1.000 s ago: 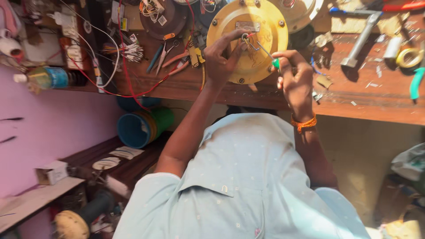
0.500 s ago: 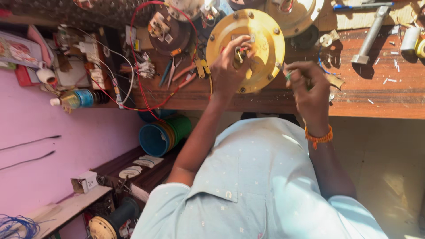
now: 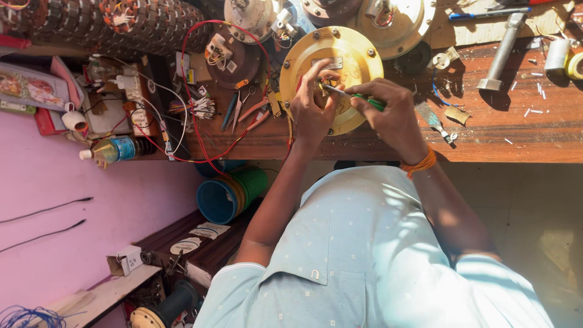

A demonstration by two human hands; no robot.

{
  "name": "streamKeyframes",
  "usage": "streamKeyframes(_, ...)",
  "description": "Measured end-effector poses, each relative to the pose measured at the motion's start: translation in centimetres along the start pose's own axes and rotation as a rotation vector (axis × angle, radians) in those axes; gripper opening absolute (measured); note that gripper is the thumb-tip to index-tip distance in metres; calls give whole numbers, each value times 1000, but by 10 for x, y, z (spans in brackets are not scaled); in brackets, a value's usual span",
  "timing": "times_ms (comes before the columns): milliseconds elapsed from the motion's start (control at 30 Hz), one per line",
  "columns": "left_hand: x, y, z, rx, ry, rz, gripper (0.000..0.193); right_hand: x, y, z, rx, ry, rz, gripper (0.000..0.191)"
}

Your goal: The person sits at a workbench repairing a yellow pump end cover. They use screwdrivers to unscrew and tighten screws on the cover, handle small screws and fittings by hand, pick up pliers, and continue driving screws into the cover.

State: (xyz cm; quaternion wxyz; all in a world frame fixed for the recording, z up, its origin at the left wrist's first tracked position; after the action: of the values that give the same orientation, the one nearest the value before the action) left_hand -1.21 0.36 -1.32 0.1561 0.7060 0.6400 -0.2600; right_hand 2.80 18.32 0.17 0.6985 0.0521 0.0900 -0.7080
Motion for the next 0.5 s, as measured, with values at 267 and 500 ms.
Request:
streamKeyframes(267,-37,-19,26,227,283,265,43,-11,-23,14,-55,106,119,20)
streamKeyframes(500,-23,-10,32,176,302,65,36,5,5,26,-8,186,105,28)
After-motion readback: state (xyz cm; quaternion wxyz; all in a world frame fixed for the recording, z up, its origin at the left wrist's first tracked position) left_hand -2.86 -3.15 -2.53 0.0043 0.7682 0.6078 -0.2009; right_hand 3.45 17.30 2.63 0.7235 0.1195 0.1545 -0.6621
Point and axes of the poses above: each hand's wrist, its own y-axis away from the middle knuckle, its own x-axis out of the palm, z = x × y, the point moved 2 cm from there along -y, towards the middle knuckle, and after that the axes turned 1 degree about x, right-handed, at the moved point
